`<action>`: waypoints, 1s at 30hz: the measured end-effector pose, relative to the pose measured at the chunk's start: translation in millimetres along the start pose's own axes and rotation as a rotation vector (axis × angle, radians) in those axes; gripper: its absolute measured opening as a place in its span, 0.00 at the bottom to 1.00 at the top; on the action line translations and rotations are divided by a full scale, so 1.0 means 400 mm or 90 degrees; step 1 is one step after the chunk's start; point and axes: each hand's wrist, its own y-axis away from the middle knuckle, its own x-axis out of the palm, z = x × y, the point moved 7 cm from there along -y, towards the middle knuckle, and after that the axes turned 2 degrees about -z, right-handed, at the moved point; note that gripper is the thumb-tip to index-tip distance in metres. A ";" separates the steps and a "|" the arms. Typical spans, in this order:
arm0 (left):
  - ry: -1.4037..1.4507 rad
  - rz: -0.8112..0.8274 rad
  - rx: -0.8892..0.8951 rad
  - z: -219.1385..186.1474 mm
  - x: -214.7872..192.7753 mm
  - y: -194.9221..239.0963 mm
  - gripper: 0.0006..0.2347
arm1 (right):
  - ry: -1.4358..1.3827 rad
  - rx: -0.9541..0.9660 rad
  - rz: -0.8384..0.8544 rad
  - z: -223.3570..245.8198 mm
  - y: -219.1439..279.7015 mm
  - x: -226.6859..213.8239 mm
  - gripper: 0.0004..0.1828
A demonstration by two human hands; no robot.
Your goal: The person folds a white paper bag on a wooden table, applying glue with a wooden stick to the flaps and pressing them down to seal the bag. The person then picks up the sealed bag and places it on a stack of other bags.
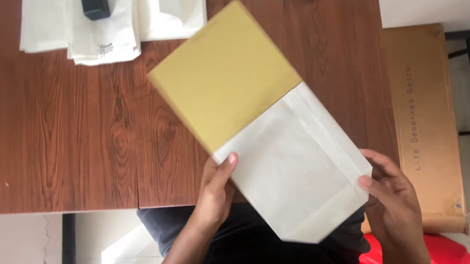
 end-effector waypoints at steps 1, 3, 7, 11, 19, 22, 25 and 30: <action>0.030 -0.081 -0.026 0.004 -0.013 -0.003 0.30 | -0.057 -0.020 0.007 -0.006 -0.008 -0.004 0.27; 0.065 -0.171 -0.048 0.006 -0.037 0.007 0.32 | -0.110 -0.036 0.022 -0.023 -0.021 -0.004 0.26; 0.048 -0.387 0.080 -0.031 -0.144 0.040 0.27 | -0.140 -0.097 0.129 -0.071 -0.041 0.057 0.25; 0.111 -0.508 0.384 -0.115 -0.241 0.128 0.25 | 0.017 -0.088 0.299 -0.031 0.042 0.241 0.13; 0.052 -0.442 0.513 -0.205 -0.359 0.284 0.18 | 0.160 -0.107 0.426 0.005 0.084 0.394 0.10; 0.063 -0.477 0.538 -0.230 -0.361 0.328 0.21 | 0.186 -0.117 0.490 -0.014 0.109 0.430 0.09; 0.116 -0.497 0.571 -0.238 -0.353 0.351 0.21 | 0.191 -0.113 0.535 -0.032 0.121 0.465 0.09; 0.154 -0.476 0.612 -0.271 -0.323 0.342 0.22 | 0.246 -0.107 0.519 -0.055 0.124 0.494 0.13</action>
